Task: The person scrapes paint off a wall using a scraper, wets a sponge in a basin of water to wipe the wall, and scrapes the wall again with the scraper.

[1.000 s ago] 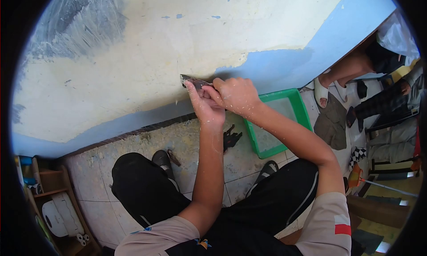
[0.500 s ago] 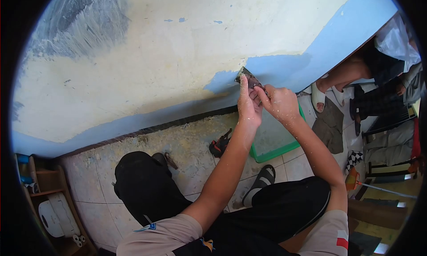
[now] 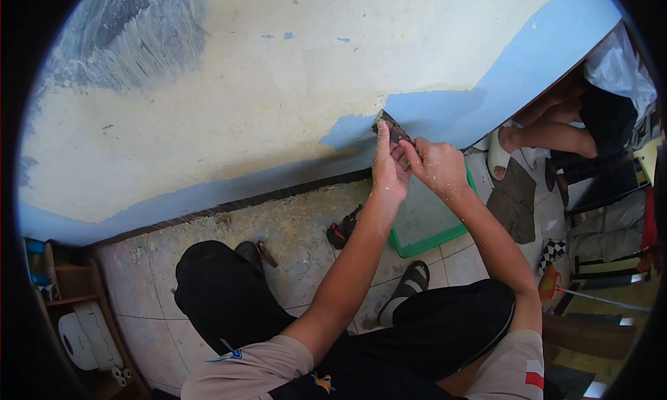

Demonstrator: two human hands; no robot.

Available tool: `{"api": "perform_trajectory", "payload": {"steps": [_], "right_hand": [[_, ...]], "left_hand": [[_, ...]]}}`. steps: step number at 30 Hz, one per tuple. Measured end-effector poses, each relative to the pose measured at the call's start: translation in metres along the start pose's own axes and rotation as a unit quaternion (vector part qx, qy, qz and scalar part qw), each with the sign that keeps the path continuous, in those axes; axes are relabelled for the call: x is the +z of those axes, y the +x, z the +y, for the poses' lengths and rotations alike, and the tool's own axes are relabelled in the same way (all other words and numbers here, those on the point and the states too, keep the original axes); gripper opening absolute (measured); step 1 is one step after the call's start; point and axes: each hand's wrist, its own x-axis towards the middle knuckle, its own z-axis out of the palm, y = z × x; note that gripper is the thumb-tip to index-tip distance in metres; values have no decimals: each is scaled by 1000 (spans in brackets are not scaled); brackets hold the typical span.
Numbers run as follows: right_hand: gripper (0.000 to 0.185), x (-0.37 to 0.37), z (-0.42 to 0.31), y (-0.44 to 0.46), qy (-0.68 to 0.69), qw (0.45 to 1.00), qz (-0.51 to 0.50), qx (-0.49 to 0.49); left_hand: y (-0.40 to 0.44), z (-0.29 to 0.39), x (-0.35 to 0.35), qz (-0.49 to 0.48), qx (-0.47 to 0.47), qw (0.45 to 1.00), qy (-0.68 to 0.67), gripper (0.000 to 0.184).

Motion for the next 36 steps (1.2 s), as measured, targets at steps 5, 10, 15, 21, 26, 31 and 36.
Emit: {"api": "perform_trajectory", "payload": {"steps": [5,10,15,21,26,31,36], "right_hand": [[45,0,-2,-1,12,1000,-8,10],[46,-5,-4,0,8,1000,-12,12],[45,-7,-5,-1,-8,1000,-2,2],[43,-12,-8,-1,3,1000,-21,19],[44,-7,-6,1,7,1000,-22,13],[45,-2,-1,6,-15,1000,-15,4],[44,0,0,8,-23,1000,-5,-6]], "left_hand": [[-6,4,3,10,-6,1000,13,47],[-4,2,1,-2,-19,1000,7,48],[-5,4,-1,-7,-38,999,17,49],[-5,5,-1,-13,-44,999,17,48],[-6,8,-2,5,-46,998,30,50],[-4,5,1,4,-41,999,25,55],[1,0,-3,-6,-43,999,11,54]]}}
